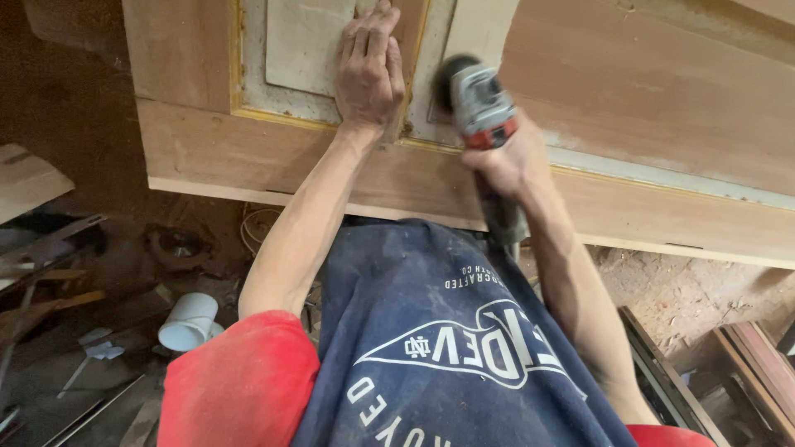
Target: The person uses an electric sander to smooth the surface of a large wooden door panel. They move the sander across the flat areas and along the raised edges of the panel's design.
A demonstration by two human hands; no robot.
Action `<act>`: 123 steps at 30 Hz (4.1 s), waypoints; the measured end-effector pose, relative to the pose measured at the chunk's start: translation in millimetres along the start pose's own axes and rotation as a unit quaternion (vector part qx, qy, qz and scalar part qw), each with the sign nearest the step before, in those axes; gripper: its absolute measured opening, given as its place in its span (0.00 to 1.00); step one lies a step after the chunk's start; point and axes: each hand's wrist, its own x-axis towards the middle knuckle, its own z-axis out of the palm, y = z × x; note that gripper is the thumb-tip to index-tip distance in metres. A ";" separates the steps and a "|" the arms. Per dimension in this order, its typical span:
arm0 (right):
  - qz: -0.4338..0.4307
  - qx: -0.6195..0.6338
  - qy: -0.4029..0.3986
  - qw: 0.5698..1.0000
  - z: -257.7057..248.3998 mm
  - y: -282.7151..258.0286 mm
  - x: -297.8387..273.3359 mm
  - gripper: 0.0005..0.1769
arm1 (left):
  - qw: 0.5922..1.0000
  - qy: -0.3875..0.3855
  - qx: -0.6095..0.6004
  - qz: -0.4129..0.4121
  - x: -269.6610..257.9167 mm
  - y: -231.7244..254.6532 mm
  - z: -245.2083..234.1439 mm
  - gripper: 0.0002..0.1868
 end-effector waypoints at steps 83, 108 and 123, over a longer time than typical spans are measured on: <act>0.056 0.083 0.047 0.994 -75.8 -51.8 75.2 0.21 | 0.987 -0.073 0.140 0.023 33.8 3.9 16.1 0.40; 0.028 0.052 0.061 0.996 -52.9 -40.5 66.8 0.24 | 0.986 -0.086 0.140 0.023 31.4 -0.7 21.2 0.46; 0.080 0.138 0.031 0.987 -59.5 -3.5 46.2 0.24 | 0.985 -0.077 0.152 0.025 34.4 -0.3 19.8 0.40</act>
